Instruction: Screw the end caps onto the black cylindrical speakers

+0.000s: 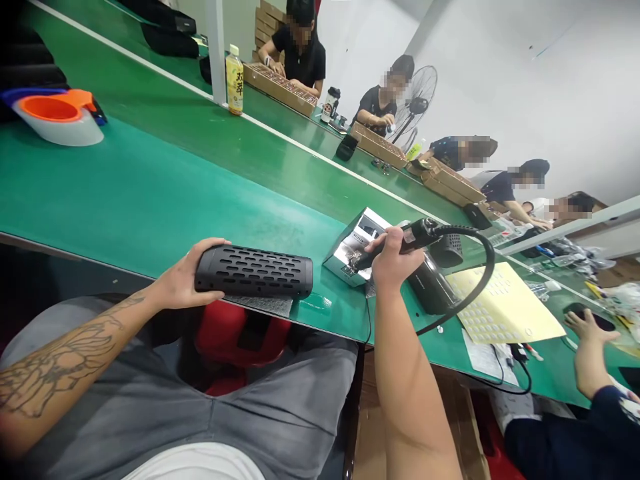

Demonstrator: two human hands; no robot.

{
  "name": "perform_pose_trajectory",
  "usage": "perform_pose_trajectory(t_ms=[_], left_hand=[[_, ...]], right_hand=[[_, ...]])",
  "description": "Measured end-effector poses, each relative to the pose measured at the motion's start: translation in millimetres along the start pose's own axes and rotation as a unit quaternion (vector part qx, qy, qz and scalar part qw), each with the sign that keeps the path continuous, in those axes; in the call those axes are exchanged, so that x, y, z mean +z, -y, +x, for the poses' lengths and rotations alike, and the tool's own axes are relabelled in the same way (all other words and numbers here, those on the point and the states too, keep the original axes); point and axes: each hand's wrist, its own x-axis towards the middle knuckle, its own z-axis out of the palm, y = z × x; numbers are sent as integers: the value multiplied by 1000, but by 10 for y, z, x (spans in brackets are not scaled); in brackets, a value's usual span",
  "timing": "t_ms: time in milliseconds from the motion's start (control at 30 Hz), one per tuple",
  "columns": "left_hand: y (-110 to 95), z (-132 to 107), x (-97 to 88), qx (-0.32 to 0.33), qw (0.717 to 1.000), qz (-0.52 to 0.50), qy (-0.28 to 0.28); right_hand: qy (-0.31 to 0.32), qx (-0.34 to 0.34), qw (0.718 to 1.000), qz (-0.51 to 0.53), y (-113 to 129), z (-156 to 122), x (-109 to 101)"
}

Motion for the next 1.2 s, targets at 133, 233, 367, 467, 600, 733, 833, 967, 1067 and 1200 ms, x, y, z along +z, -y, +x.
perform_pose_trajectory(t_ms=[133,233,367,467,600,733,833,967,1067,1200], left_hand=[[-15,20,10,-2,1000,-2,2],[-61,35,7,-4,1000,-3,0],[-157,55,-34,9,1000,-6,9],[-209,73,-56,17,1000,-10,12],[-235,90,-51,15,1000,-19,14],[-252,92,-42,19,999,-31,11],[-264,88,-42,18,999,-35,12],[-266,85,-41,15,999,-37,12],[-259,86,-39,26,999,-39,10],[-234,83,-18,38,999,-36,0]], right_hand=[[-12,27,999,33,257,-100,-2],[-12,41,995,88,580,-239,6],[75,69,983,155,1013,-460,85],[151,73,966,194,1214,-633,255],[204,78,951,219,1274,-853,542],[226,97,944,222,1217,-1005,743],[221,93,945,224,1173,-1060,843],[225,89,945,218,1140,-1091,940],[228,101,940,235,1125,-1108,975],[260,110,926,250,1095,-1119,978]])
